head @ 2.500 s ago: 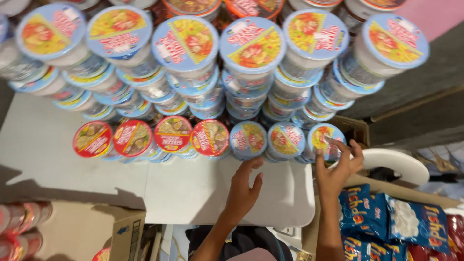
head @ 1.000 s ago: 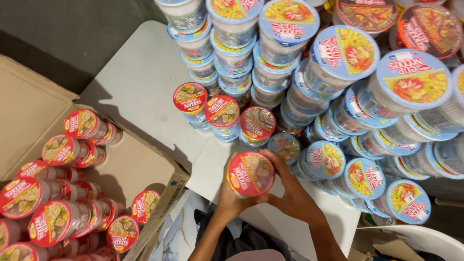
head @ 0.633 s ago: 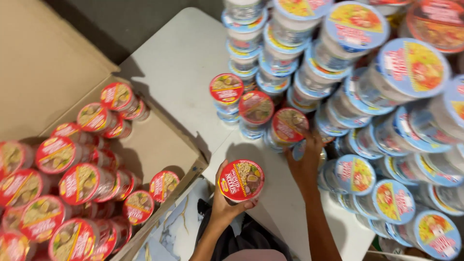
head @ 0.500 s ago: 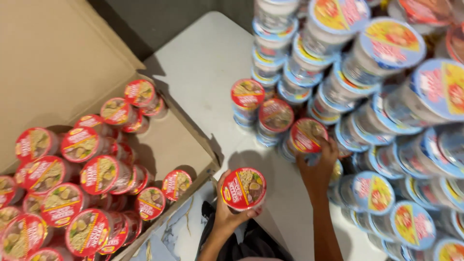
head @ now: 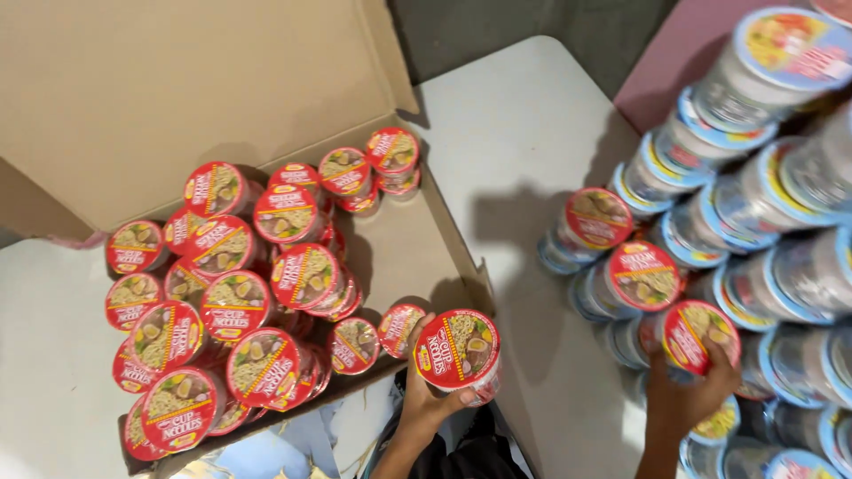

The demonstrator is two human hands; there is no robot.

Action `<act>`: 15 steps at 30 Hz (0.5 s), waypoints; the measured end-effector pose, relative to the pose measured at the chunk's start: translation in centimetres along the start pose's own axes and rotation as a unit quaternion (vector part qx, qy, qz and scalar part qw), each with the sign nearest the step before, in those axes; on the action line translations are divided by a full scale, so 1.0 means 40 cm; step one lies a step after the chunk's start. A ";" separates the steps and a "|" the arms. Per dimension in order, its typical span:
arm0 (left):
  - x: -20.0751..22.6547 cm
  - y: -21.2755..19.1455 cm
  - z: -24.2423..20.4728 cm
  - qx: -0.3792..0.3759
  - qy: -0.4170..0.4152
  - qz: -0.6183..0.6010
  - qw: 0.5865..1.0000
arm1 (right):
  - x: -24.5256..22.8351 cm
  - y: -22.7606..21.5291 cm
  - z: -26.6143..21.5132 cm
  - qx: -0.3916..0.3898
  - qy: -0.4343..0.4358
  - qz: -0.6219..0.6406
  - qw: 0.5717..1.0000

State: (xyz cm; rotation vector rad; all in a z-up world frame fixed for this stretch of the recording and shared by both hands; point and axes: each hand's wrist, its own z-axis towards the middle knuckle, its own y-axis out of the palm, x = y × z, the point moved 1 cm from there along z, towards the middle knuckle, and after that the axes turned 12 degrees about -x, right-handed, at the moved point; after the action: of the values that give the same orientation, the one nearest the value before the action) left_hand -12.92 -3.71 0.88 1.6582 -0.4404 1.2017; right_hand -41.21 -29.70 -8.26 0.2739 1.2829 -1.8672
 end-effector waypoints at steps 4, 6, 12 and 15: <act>0.001 -0.053 0.037 0.041 0.002 -0.025 0.999 | 0.006 -0.002 -0.019 0.005 -0.016 -0.016 1.000; -0.005 -0.087 0.058 0.068 -0.009 -0.040 0.997 | -0.025 -0.005 -0.014 0.038 -0.027 -0.031 0.998; -0.029 -0.190 0.116 0.124 0.001 0.059 0.990 | -0.188 -0.032 0.038 -0.005 -0.101 -0.055 0.993; -0.058 -0.238 0.128 0.116 -0.037 0.021 0.992 | -0.130 0.003 0.022 -0.009 -0.051 -0.042 0.998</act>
State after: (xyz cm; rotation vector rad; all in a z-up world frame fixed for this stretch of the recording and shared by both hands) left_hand -4.28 -4.60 -5.97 1.9053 -0.3949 1.2619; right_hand -37.62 -27.84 -4.89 0.1163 1.2578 -1.9141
